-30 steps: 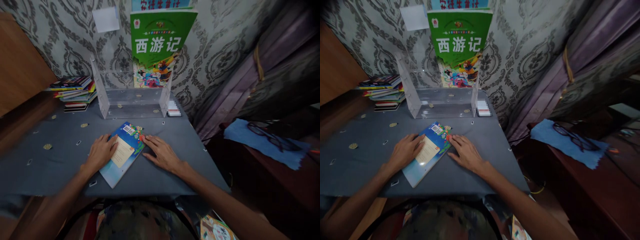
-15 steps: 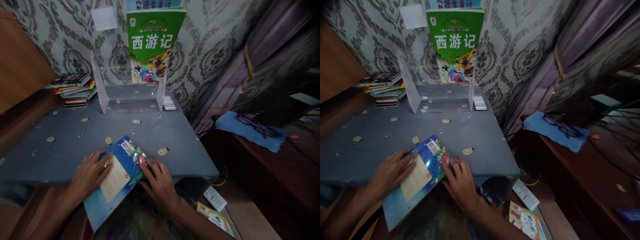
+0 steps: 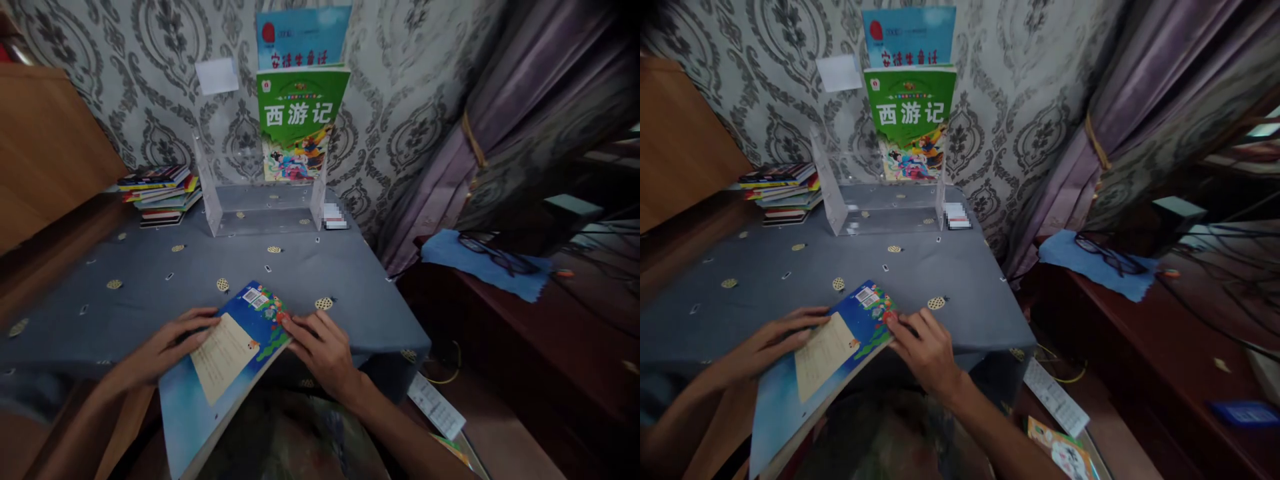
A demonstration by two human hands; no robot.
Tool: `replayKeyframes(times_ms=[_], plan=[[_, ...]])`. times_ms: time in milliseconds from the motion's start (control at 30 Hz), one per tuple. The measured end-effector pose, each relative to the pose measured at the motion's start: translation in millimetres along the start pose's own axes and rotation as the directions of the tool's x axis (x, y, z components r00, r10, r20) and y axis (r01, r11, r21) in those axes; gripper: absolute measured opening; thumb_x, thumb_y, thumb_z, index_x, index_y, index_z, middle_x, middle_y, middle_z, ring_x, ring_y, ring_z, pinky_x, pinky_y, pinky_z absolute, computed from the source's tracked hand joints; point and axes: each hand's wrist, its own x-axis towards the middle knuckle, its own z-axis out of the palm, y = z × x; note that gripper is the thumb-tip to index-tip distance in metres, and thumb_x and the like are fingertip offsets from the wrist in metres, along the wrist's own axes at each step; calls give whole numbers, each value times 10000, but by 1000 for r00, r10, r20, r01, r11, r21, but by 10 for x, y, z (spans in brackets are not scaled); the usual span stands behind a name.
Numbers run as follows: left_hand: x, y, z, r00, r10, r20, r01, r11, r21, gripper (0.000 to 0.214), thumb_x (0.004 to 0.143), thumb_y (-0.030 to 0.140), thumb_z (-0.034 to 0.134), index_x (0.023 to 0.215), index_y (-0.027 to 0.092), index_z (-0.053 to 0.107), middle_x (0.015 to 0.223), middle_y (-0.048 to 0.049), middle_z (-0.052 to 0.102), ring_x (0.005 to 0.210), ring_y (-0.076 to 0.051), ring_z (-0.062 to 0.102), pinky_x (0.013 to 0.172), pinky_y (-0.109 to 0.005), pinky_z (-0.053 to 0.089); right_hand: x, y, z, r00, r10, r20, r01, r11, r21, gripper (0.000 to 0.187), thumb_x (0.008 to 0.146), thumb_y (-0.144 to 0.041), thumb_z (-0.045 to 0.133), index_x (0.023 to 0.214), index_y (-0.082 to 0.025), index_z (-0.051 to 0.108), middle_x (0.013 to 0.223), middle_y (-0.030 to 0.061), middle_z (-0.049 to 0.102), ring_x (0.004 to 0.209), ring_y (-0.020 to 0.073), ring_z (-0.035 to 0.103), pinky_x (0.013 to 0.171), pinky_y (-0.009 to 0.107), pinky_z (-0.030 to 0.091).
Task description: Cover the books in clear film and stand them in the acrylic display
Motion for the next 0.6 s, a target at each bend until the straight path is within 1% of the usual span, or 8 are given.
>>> replayKeyframes(times_ms=[100,200,267,333,400,500,533,600], plan=[[12,-15,-128,995,0,98,26,966,-258,531,936,669,410,1123,331,773,1366,-75,655,1287,-317,589,1108,-506,443,141,94,-5,999,35,10,-35,999,28,261,997,-233,555,1212,-199,700,920,77,711,803,182,624,753,331,548],[44,-50,-101,998,4,70,31,875,-484,564,894,714,457,1041,296,805,1251,-113,718,1217,-341,638,1039,-510,505,295,191,-10,998,53,-19,-52,998,28,255,1011,-264,537,1166,-174,719,836,69,683,757,180,612,706,316,537],[78,-65,-47,999,-23,34,38,825,-564,514,871,692,528,1019,289,811,1247,-122,719,1204,-353,645,987,-506,542,392,257,-10,997,69,-25,-68,997,27,272,1023,-284,511,1125,-160,731,783,63,661,729,179,602,682,308,529],[114,-68,-15,999,-44,5,39,817,-576,431,852,635,607,1033,299,807,1303,-114,690,1247,-359,617,1012,-510,526,485,322,-9,995,104,-5,-103,994,38,282,1028,-294,498,1097,-167,740,774,62,662,722,180,604,678,307,527],[144,-76,-14,999,-35,-23,17,842,-540,413,835,607,648,1083,310,793,1387,-100,633,1318,-366,558,1077,-525,471,574,383,-7,988,151,11,-152,986,71,289,1029,-310,494,1068,-176,747,786,65,677,722,179,616,681,304,527],[183,-113,-18,998,-14,-66,-19,878,-478,584,778,672,668,1236,314,723,1469,-87,557,1366,-370,509,1132,-536,408,696,457,0,971,240,-3,-237,961,142,322,1034,-356,480,996,-186,751,779,59,687,719,175,630,684,292,515],[201,-124,-6,995,-50,-84,5,883,-469,639,753,688,682,1268,310,703,1460,-90,566,1350,-369,526,1131,-537,409,731,479,5,964,265,-10,-260,952,160,337,1034,-373,476,960,-189,749,769,54,686,715,174,631,682,288,506],[266,-119,41,974,-191,-122,111,871,-479,675,706,698,714,1239,283,719,1385,-105,633,1282,-370,585,1108,-547,431,785,525,23,953,301,-16,-294,939,182,371,1033,-402,473,879,-190,736,738,45,679,691,172,625,668,282,485]])
